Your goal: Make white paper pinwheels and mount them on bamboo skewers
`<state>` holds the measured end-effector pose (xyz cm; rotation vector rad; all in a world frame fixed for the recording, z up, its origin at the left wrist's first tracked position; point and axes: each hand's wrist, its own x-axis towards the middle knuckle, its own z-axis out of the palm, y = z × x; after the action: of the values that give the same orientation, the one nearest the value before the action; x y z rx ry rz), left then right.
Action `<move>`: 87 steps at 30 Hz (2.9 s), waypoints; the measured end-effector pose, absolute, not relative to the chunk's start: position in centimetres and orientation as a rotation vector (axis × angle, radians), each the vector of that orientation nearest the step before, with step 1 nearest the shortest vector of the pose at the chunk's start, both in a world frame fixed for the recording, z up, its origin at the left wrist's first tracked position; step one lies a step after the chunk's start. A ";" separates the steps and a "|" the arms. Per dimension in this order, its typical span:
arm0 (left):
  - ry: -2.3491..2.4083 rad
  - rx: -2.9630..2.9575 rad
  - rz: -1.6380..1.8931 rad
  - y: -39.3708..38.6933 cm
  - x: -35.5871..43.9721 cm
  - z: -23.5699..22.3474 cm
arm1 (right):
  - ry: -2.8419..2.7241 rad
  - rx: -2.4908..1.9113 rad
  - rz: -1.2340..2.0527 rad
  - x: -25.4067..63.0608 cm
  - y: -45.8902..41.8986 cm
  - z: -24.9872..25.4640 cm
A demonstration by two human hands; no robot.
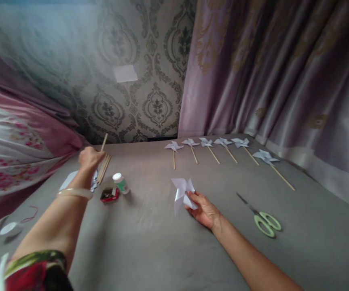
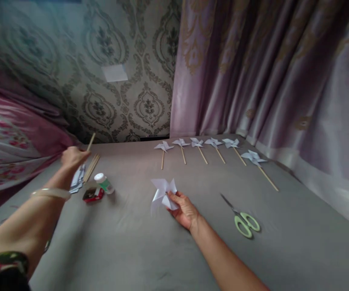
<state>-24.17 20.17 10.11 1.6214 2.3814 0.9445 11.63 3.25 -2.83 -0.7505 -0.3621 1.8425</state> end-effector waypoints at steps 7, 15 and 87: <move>2.025 1.500 1.836 14.3 -19.3 14.5 | -0.402 -0.767 1.840 11.7 3.3 -2.5; 0.911 0.862 1.711 7.5 -7.8 9.6 | -0.467 -0.781 1.835 12.1 2.6 -1.8; 0.651 0.832 1.255 4.1 2.8 5.7 | -0.776 -0.423 1.668 15.0 8.8 2.7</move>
<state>2.80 4.12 5.72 0.8320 0.6505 1.2555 14.98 8.77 2.68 -0.4235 -0.7757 1.6676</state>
